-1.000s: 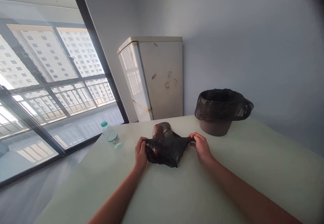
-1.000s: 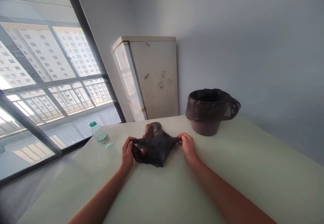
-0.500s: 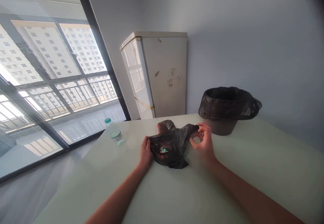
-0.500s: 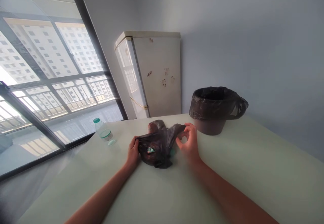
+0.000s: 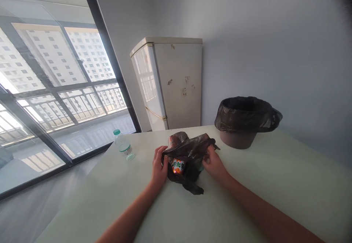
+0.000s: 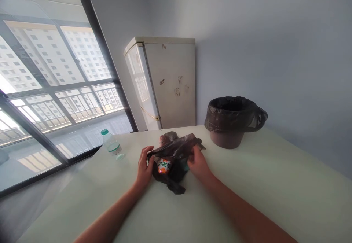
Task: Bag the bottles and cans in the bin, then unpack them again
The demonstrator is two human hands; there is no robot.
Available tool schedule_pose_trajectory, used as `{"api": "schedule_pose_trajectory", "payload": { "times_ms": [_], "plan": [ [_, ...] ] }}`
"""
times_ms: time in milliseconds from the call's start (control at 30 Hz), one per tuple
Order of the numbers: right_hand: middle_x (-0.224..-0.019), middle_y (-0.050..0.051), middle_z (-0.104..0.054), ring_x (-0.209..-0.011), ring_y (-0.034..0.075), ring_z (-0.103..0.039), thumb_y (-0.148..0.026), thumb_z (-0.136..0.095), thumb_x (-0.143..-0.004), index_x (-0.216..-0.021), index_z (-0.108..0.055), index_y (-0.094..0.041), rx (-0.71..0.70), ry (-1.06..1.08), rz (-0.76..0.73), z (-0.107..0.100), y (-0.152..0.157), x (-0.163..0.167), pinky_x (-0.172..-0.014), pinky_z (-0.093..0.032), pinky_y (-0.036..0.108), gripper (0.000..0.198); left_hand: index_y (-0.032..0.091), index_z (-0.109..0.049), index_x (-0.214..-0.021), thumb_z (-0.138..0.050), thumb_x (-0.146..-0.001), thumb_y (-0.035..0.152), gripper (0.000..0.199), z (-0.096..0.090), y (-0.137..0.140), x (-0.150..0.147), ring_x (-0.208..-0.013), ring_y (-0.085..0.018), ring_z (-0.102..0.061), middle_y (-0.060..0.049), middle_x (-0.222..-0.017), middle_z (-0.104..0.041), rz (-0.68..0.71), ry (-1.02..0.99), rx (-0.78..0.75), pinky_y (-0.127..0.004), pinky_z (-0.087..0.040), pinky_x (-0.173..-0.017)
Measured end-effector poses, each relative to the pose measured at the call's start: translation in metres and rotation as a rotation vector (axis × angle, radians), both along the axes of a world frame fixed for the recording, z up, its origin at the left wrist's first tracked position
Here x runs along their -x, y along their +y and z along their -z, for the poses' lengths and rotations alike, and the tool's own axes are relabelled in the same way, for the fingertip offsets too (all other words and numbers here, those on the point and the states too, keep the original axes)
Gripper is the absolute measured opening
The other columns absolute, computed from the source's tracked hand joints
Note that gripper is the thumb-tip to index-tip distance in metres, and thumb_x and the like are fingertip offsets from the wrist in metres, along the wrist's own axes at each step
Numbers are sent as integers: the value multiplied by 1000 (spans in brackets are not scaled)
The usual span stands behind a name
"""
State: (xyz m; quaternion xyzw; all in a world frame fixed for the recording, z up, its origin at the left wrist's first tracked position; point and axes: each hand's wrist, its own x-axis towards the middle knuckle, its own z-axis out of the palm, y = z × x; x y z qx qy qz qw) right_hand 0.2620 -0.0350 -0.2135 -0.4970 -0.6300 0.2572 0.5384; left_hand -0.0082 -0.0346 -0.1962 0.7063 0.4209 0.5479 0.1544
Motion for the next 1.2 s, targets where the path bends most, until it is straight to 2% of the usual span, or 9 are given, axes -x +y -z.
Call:
{"api": "schedule_pose_trajectory", "payload": {
  "times_ms": [100,233,467,600,700,900,967,1033,1200],
  "plan": [
    [-98,10,-70,-93,31,-65,-26,-65,-70,-96,-65,-20,37,-104,96,-2,-1,-1,-84,-52,44,26,25,-67,-123,-50,-100,19,29,-6,-11,-2,-131,-28,-53,-13,-139,-55,98,181,-156,-46,-45,-111],
    [-87,11,-73,-83,32,-68,-31,-69,-70,-91,-71,-18,97,-110,110,-4,1,-6,-78,-53,44,24,25,-73,-115,-53,-98,20,27,-3,-16,-9,-134,-31,-50,-12,-145,-53,197,330,-141,-51,-45,-112],
    [-94,10,-79,-92,36,-72,-31,-76,-70,-91,-79,-23,131,-126,-58,2,-2,-1,-87,-55,47,23,26,-77,-118,-54,-99,26,30,5,-4,-10,-133,-31,-55,-12,-143,-55,149,234,57,-51,-46,-112],
    [-109,12,-77,-106,39,-69,-34,-81,-66,-103,-79,-23,85,-146,-77,4,-5,2,-100,-50,53,39,23,-64,-140,-56,-99,27,42,7,1,-7,-133,-29,-56,-13,-143,-56,157,131,98,-49,-46,-113],
    [-109,12,-77,-106,38,-69,-30,-75,-66,-104,-78,-22,31,-141,-42,3,-3,1,-102,-49,53,39,24,-57,-147,-55,-99,28,48,11,3,-6,-132,-28,-56,-12,-142,-58,147,72,101,-47,-46,-113],
    [-92,9,-74,-87,30,-66,-31,-71,-70,-92,-72,-21,-14,-98,149,-9,-2,-1,-82,-53,41,23,25,-49,-149,-60,-95,31,56,18,6,-4,-134,-29,-54,-12,-142,-57,-9,-3,146,-48,-43,-114],
    [-80,7,-68,-74,25,-60,-33,-68,-75,-79,-65,-21,-19,-90,226,-16,-5,-2,-71,-49,36,12,25,-50,-148,-61,-94,31,55,19,7,-4,-133,-28,-55,-11,-140,-58,-18,-15,167,-47,-43,-113],
    [-73,4,-60,-67,20,-53,-33,-64,-79,-69,-55,-23,-65,-87,294,-23,-10,-5,-63,-42,33,17,26,-52,-147,-62,-93,31,55,20,8,-4,-131,-28,-56,-10,-137,-59,-14,-17,176,-47,-44,-112],
    [-77,2,-59,-64,16,-48,-32,-60,-91,-79,-61,-22,-247,-25,335,-40,-20,-13,-62,-39,32,15,25,-53,-145,-62,-92,29,54,19,8,-5,-126,-28,-59,-10,-133,-62,-12,-15,167,-46,-47,-108]
  ]
}}
